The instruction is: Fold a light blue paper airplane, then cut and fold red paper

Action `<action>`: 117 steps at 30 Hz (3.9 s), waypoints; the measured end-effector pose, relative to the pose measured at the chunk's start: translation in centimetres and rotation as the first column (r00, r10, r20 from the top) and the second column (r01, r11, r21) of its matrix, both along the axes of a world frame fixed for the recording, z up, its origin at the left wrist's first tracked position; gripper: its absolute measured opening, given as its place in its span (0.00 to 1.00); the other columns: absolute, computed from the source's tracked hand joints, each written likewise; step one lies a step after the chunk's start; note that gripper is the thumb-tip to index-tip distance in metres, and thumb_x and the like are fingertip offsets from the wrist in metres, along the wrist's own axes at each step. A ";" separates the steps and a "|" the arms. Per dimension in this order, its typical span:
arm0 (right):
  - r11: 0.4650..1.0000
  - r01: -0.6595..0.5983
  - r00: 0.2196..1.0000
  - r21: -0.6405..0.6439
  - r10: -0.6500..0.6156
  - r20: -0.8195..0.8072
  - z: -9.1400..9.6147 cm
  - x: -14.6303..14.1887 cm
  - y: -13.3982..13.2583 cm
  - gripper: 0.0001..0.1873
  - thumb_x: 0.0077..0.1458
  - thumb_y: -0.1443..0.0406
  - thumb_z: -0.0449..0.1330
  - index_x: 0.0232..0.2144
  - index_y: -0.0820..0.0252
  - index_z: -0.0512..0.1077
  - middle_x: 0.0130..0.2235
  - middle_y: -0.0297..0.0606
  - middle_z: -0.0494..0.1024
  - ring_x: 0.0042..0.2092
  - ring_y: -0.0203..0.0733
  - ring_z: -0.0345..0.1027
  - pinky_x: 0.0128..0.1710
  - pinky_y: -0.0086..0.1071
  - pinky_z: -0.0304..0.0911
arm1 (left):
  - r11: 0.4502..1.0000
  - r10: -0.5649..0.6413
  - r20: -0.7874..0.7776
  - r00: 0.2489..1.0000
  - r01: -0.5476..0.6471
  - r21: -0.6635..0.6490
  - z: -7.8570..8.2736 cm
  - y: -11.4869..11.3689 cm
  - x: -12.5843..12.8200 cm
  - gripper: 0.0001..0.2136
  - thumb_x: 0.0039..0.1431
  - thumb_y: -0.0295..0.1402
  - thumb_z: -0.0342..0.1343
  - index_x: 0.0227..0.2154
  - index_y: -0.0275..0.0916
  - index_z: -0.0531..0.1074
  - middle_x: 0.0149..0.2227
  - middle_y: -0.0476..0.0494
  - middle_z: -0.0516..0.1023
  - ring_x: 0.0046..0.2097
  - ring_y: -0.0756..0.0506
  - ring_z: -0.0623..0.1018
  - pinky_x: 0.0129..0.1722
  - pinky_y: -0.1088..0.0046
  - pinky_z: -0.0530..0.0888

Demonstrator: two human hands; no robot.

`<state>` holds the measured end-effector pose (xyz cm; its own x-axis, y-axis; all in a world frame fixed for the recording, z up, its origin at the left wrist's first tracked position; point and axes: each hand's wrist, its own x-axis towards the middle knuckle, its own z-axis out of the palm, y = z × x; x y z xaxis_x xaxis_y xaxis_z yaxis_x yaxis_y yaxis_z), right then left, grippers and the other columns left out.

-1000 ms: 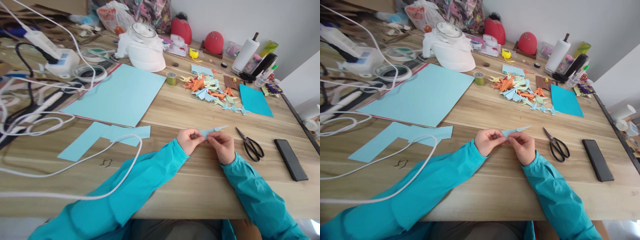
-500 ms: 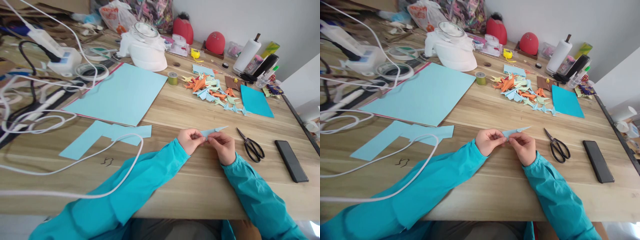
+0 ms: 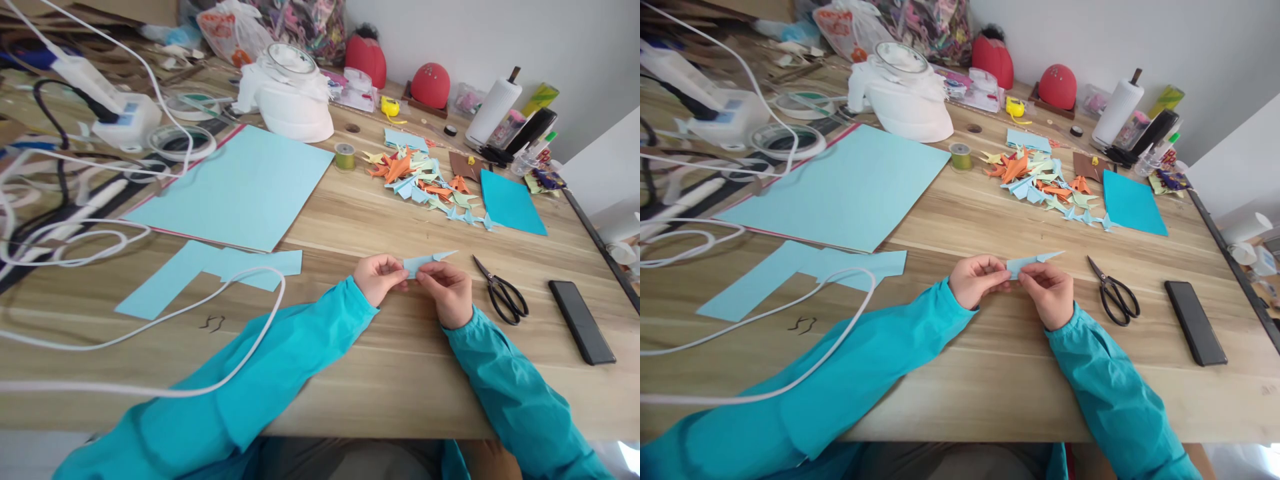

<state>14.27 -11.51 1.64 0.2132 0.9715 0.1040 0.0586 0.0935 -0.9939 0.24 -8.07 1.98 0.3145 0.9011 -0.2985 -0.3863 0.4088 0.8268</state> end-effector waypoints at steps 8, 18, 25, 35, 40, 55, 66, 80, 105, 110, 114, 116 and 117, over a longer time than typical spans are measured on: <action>1.000 0.006 1.000 -0.002 -0.006 0.003 0.1 -0.1 -0.1 0.07 0.39 0.64 0.67 0.25 0.58 0.75 0.24 0.34 0.78 0.26 0.38 0.71 0.27 0.32 0.69 | 0.999 -0.012 -0.062 0.998 0.014 0.039 0.5 0.0 0.0 0.12 0.30 0.29 0.67 0.15 0.34 0.67 0.15 0.51 0.72 0.20 0.50 0.74 0.24 0.73 0.74; 0.999 0.037 0.999 0.008 -0.038 0.014 0.2 0.0 0.1 0.08 0.38 0.63 0.67 0.25 0.58 0.74 0.23 0.33 0.77 0.25 0.38 0.71 0.27 0.33 0.68 | 0.999 0.039 0.023 0.999 -0.039 0.003 0.2 0.2 -0.1 0.10 0.31 0.24 0.60 0.13 0.35 0.62 0.19 0.49 0.75 0.20 0.51 0.74 0.23 0.72 0.74; 1.000 0.008 1.000 0.013 -0.009 0.009 0.3 -0.2 -0.1 0.07 0.39 0.64 0.67 0.25 0.58 0.74 0.23 0.33 0.77 0.25 0.37 0.70 0.26 0.31 0.67 | 0.999 0.000 0.002 1.000 0.000 0.048 0.2 0.0 0.1 0.14 0.33 0.29 0.64 0.16 0.36 0.61 0.16 0.53 0.71 0.19 0.52 0.72 0.23 0.72 0.74; 1.000 0.014 1.000 -0.007 -0.014 0.016 0.4 -0.3 -0.1 0.08 0.37 0.65 0.68 0.24 0.59 0.75 0.23 0.33 0.77 0.25 0.37 0.70 0.26 0.31 0.67 | 0.982 0.007 -0.089 0.996 0.010 0.187 0.2 0.0 -0.1 0.16 0.33 0.26 0.65 0.15 0.37 0.58 0.16 0.55 0.69 0.20 0.51 0.74 0.22 0.76 0.71; 1.000 0.002 1.000 0.006 -0.002 0.017 0.4 -0.2 0.0 0.07 0.38 0.66 0.67 0.24 0.59 0.75 0.22 0.33 0.77 0.24 0.36 0.70 0.25 0.30 0.67 | 0.978 0.023 -0.134 0.991 0.006 0.207 0.2 0.0 0.0 0.14 0.34 0.26 0.63 0.17 0.37 0.59 0.15 0.56 0.69 0.20 0.51 0.74 0.21 0.77 0.69; 0.998 -0.061 0.998 -0.002 0.061 0.005 0.2 0.0 0.1 0.09 0.40 0.66 0.67 0.29 0.59 0.73 0.22 0.32 0.76 0.24 0.33 0.69 0.24 0.27 0.65 | 0.971 0.004 -0.174 0.985 0.037 0.235 0.3 0.1 -0.2 0.13 0.36 0.21 0.59 0.16 0.38 0.57 0.15 0.55 0.71 0.20 0.52 0.74 0.21 0.78 0.69; 0.999 -0.034 0.999 -0.004 0.034 0.007 -0.1 0.3 0.1 0.10 0.41 0.64 0.67 0.29 0.59 0.73 0.23 0.33 0.76 0.24 0.35 0.70 0.26 0.29 0.66 | 0.980 0.019 -0.124 0.992 0.006 0.197 0.1 0.2 -0.1 0.10 0.34 0.19 0.56 0.18 0.36 0.61 0.18 0.54 0.72 0.20 0.52 0.74 0.22 0.76 0.72; 0.997 -0.083 0.996 -0.008 0.083 -0.032 -0.1 0.2 0.1 0.09 0.42 0.63 0.66 0.29 0.58 0.74 0.26 0.33 0.78 0.26 0.35 0.72 0.28 0.30 0.69 | 0.973 0.043 -0.135 0.990 -0.011 0.231 0.1 0.1 -0.1 0.13 0.35 0.22 0.61 0.18 0.37 0.59 0.16 0.55 0.70 0.19 0.52 0.74 0.21 0.78 0.69; 0.998 -0.062 0.995 0.006 0.062 -0.073 -0.1 0.3 0.2 0.06 0.41 0.65 0.67 0.26 0.58 0.74 0.23 0.31 0.75 0.24 0.33 0.66 0.26 0.29 0.63 | 0.969 -0.057 -0.112 0.992 0.082 0.232 0.0 0.2 -0.6 0.06 0.40 0.24 0.54 0.20 0.37 0.61 0.19 0.51 0.72 0.20 0.51 0.72 0.24 0.74 0.70; 0.984 -0.116 0.964 -0.137 0.078 -0.254 0.1 0.2 0.3 0.10 0.36 0.63 0.69 0.25 0.58 0.74 0.23 0.31 0.76 0.23 0.32 0.66 0.24 0.28 0.64 | 0.792 0.122 -0.285 0.951 0.080 0.605 0.0 0.0 -1.0 0.14 0.39 0.20 0.54 0.32 0.38 0.70 0.38 0.42 0.74 0.38 0.46 0.74 0.29 0.74 0.72; 0.972 -0.170 0.930 -0.162 0.104 -0.352 0.9 -0.4 0.1 0.11 0.35 0.63 0.69 0.25 0.58 0.74 0.23 0.31 0.76 0.23 0.31 0.67 0.23 0.27 0.64 | 0.706 0.133 -0.312 0.941 0.131 0.696 0.2 0.2 -1.2 0.06 0.45 0.24 0.57 0.28 0.38 0.74 0.45 0.37 0.73 0.48 0.41 0.71 0.42 0.66 0.71; 0.966 -0.199 0.921 -0.165 0.126 -0.368 1.2 -0.5 -0.1 0.12 0.35 0.62 0.69 0.25 0.58 0.73 0.23 0.30 0.76 0.22 0.31 0.66 0.22 0.27 0.64 | 0.745 0.076 -0.259 0.963 0.117 0.657 0.3 0.3 -1.2 0.03 0.47 0.26 0.57 0.26 0.38 0.74 0.44 0.38 0.75 0.49 0.42 0.72 0.47 0.65 0.69; 0.960 -0.219 0.918 -0.176 0.141 -0.370 1.3 -0.5 -0.2 0.12 0.36 0.62 0.69 0.25 0.58 0.73 0.22 0.30 0.76 0.21 0.31 0.66 0.21 0.26 0.64 | 0.772 0.042 -0.225 0.974 0.111 0.625 0.4 0.3 -1.2 0.02 0.47 0.27 0.57 0.25 0.38 0.74 0.42 0.39 0.76 0.48 0.43 0.72 0.48 0.65 0.68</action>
